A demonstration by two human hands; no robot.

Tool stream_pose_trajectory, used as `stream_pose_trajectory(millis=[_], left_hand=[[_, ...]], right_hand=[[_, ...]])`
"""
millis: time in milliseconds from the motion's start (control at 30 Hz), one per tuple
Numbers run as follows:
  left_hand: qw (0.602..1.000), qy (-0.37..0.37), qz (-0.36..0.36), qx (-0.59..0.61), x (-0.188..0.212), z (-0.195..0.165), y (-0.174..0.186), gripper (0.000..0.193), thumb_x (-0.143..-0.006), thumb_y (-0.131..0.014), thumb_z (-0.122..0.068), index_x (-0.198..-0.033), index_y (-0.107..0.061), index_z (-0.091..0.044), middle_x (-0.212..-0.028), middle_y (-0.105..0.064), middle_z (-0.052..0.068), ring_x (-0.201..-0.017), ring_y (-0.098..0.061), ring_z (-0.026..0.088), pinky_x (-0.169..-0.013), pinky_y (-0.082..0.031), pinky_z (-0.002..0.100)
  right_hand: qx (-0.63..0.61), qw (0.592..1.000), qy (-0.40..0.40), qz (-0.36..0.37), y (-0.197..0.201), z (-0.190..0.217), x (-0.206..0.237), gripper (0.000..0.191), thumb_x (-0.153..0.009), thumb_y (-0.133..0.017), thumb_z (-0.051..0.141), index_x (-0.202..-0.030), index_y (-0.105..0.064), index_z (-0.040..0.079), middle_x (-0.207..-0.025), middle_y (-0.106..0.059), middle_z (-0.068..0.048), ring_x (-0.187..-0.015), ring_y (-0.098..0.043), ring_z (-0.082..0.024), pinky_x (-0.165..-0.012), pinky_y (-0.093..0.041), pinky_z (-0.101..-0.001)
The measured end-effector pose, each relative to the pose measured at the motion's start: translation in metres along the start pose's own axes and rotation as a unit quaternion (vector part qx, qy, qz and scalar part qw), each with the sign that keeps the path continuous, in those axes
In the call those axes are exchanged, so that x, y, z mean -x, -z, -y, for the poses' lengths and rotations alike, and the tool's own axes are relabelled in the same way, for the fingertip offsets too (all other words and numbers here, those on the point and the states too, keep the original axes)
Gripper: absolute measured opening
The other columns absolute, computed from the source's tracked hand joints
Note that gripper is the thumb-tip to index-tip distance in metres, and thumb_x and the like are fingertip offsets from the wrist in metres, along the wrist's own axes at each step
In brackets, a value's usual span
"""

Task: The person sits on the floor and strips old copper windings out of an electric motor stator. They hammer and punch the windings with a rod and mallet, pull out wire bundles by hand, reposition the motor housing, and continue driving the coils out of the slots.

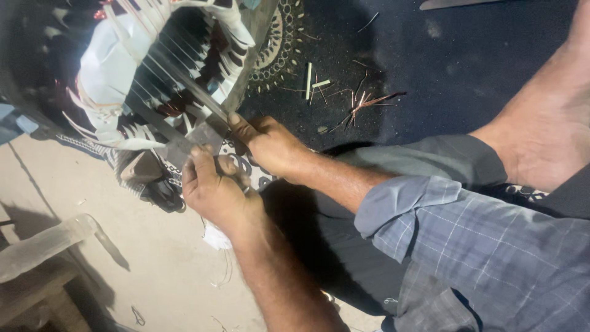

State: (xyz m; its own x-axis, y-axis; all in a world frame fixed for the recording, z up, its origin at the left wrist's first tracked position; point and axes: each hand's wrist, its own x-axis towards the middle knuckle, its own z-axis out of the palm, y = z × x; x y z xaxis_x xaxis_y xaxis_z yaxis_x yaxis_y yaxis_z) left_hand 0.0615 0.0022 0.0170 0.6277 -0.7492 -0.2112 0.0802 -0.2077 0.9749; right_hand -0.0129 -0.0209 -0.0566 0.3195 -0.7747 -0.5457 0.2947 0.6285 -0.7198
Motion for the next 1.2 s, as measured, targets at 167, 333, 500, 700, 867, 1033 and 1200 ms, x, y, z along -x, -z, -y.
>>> stream_pose_trajectory(millis=[167, 333, 500, 700, 867, 1033, 1200], left_hand=[[1.0, -0.006, 0.001, -0.021, 0.001, 0.0, 0.002, 0.018, -0.106, -0.057, -0.015, -0.095, -0.061, -0.001, -0.06, -0.051, 0.002, -0.045, -0.041, 0.009, -0.037, -0.029, 0.025], [0.999, -0.001, -0.001, -0.038, 0.0, -0.002, 0.006, 0.02, -0.106, -0.058, -0.016, -0.093, -0.061, -0.001, -0.058, -0.05, 0.002, -0.043, -0.04, 0.009, -0.037, -0.029, 0.025], [1.0, 0.025, 0.01, 0.002, 0.0, -0.008, 0.01, 0.02, -0.106, -0.058, -0.017, -0.094, -0.061, -0.001, -0.062, -0.051, 0.002, -0.046, -0.043, 0.009, -0.039, -0.031, 0.024], [0.999, 0.029, 0.017, 0.019, 0.002, -0.008, 0.01, 0.021, -0.107, -0.058, -0.02, -0.096, -0.061, -0.001, -0.062, -0.05, 0.001, -0.046, -0.041, 0.008, -0.039, -0.031, 0.023], [0.998, 0.048, 0.019, 0.044, 0.0, -0.012, 0.012, 0.021, -0.106, -0.058, -0.02, -0.096, -0.06, -0.002, -0.063, -0.051, 0.001, -0.049, -0.044, 0.008, -0.04, -0.033, 0.022], [0.992, 0.101, -0.024, 0.076, -0.001, -0.013, 0.014, 0.017, -0.105, -0.06, -0.02, -0.098, -0.058, -0.004, -0.064, -0.048, -0.002, -0.05, -0.045, 0.007, -0.04, -0.032, 0.021], [0.997, 0.065, 0.009, 0.047, -0.001, -0.016, 0.014, 0.019, -0.106, -0.059, -0.022, -0.099, -0.059, -0.004, -0.062, -0.044, -0.004, -0.049, -0.042, 0.005, -0.039, -0.031, 0.02]], right_hand=[[0.041, 0.998, 0.002, -0.041, -0.001, -0.005, 0.0, 0.064, -0.098, -0.048, 0.058, -0.085, -0.075, 0.001, -0.07, -0.073, -0.01, -0.066, -0.069, -0.018, -0.062, -0.054, -0.0355], [0.005, 0.999, -0.004, -0.036, -0.01, -0.008, 0.002, 0.067, -0.099, -0.047, 0.058, -0.088, -0.075, -0.002, -0.074, -0.075, -0.013, -0.07, -0.07, -0.022, -0.064, -0.055, -0.039], [0.112, 0.993, 0.016, 0.035, -0.009, -0.011, -0.003, 0.057, -0.096, -0.051, 0.055, -0.092, -0.076, 0.004, -0.073, -0.074, -0.01, -0.067, -0.072, -0.022, -0.063, -0.055, -0.0396], [-0.027, 0.999, -0.04, 0.008, -0.017, 0.0, -0.001, 0.069, -0.101, -0.046, 0.061, -0.078, -0.073, 0.002, -0.068, -0.069, -0.011, -0.064, -0.065, -0.022, -0.059, -0.051, -0.0403], [0.152, 0.985, -0.053, 0.066, -0.008, 0.017, -0.005, 0.064, -0.098, -0.042, 0.06, -0.075, -0.072, 0.009, -0.063, -0.067, -0.008, -0.057, -0.061, -0.02, -0.052, -0.044, -0.0408], [-0.001, 1.0, -0.001, 0.004, 0.0, 0.014, -0.006, 0.067, -0.103, -0.046, 0.06, -0.085, -0.073, 0.002, -0.07, -0.07, -0.017, -0.06, -0.065, -0.026, -0.056, -0.049, -0.0426], [0.281, 0.956, 0.006, 0.088, -0.001, 0.024, -0.021, 0.068, -0.099, -0.034, 0.063, -0.097, -0.078, 0.012, -0.078, -0.074, -0.016, -0.07, -0.072, -0.028, -0.06, -0.052, -0.0443]])
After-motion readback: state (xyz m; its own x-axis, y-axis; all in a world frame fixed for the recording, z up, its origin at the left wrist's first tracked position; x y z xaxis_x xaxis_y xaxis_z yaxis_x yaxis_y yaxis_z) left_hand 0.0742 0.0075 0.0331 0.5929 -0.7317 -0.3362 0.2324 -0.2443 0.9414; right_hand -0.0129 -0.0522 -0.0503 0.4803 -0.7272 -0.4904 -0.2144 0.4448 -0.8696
